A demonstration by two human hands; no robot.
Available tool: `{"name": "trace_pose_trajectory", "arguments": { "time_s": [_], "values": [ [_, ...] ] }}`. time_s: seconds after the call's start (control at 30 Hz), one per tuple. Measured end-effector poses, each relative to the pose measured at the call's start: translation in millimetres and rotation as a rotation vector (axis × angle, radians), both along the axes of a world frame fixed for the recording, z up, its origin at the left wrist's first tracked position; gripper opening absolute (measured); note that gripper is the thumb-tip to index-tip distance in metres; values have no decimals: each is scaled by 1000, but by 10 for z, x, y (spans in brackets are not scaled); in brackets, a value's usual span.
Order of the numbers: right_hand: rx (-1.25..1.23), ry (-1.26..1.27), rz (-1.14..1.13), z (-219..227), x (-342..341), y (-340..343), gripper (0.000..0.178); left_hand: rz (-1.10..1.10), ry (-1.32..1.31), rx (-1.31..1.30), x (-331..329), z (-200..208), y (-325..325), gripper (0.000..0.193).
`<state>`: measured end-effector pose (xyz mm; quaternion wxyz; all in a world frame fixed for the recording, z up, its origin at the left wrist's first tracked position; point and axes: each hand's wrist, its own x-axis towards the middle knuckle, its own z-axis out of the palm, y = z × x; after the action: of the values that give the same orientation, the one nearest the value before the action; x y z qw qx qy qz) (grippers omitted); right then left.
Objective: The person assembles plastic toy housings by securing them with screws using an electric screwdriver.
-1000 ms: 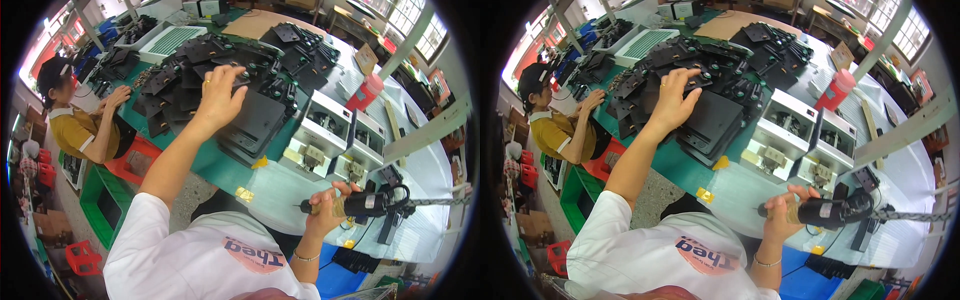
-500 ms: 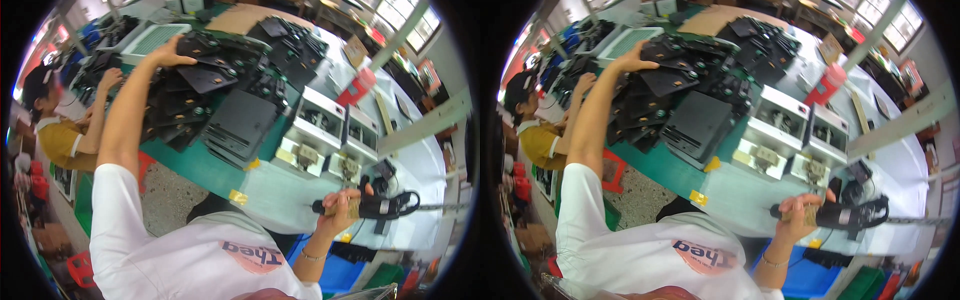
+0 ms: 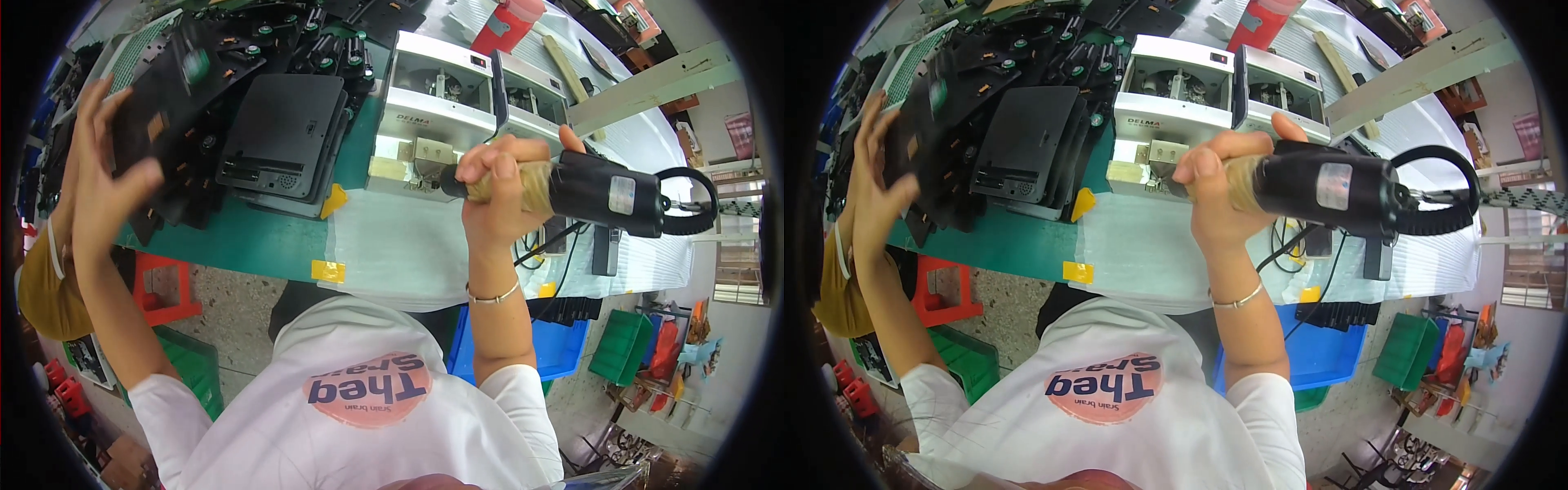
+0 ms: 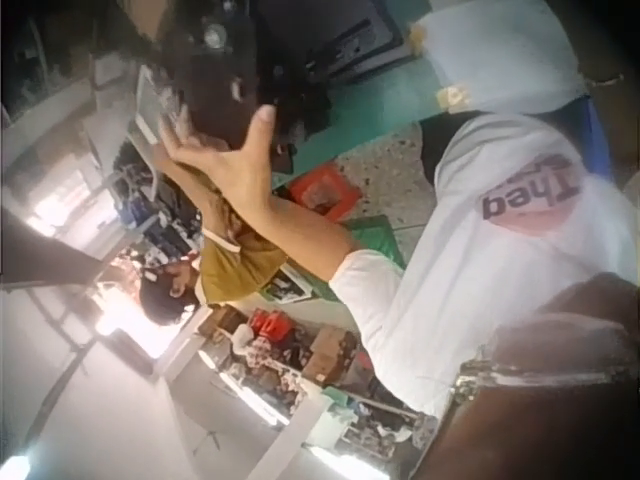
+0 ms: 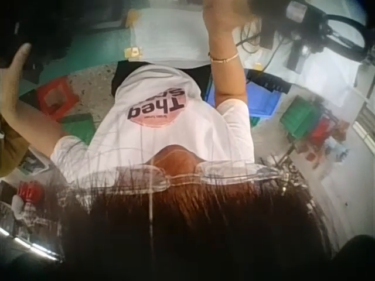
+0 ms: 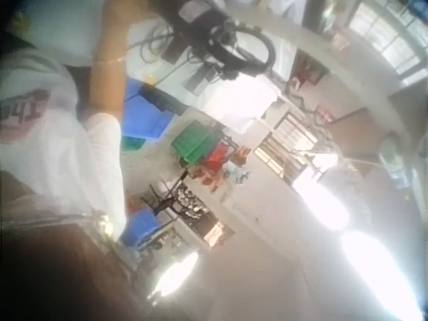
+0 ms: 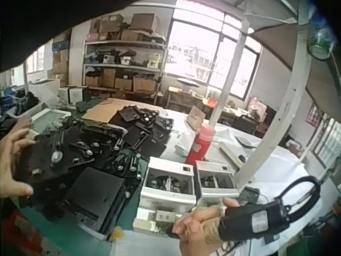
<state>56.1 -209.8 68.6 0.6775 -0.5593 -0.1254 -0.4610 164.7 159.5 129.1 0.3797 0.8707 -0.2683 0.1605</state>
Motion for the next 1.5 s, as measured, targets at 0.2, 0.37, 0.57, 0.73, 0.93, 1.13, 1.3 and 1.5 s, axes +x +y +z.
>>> {"name": "trace_pose_trajectory", "arguments": {
  "time_s": [0.2,0.37,0.57,0.73,0.93,1.13,1.3,1.5],
  "values": [
    [-72,41,-25,-32,74,10,60,-274,259,40,-1292,-338,-503,114],
    [-92,47,-21,-15,84,13,59,-382,464,13,-1655,-728,-995,105],
    [-226,87,47,22,133,13,62,-344,380,115,-1663,-1205,-1416,101],
    [-248,84,58,7,141,5,62,-304,342,183,-1574,-1296,-1483,99],
    [-281,72,96,8,153,-17,62,-294,349,219,-1530,-1309,-1436,96],
    [-181,242,-72,107,227,144,58,-300,339,244,-1520,-1304,-1420,89],
    [-201,234,-78,111,202,161,57,-289,299,277,-1551,-1310,-1346,84],
    [-126,259,-7,105,-153,146,61,-293,191,194,-1590,-1356,-1313,71]
  ]
}}
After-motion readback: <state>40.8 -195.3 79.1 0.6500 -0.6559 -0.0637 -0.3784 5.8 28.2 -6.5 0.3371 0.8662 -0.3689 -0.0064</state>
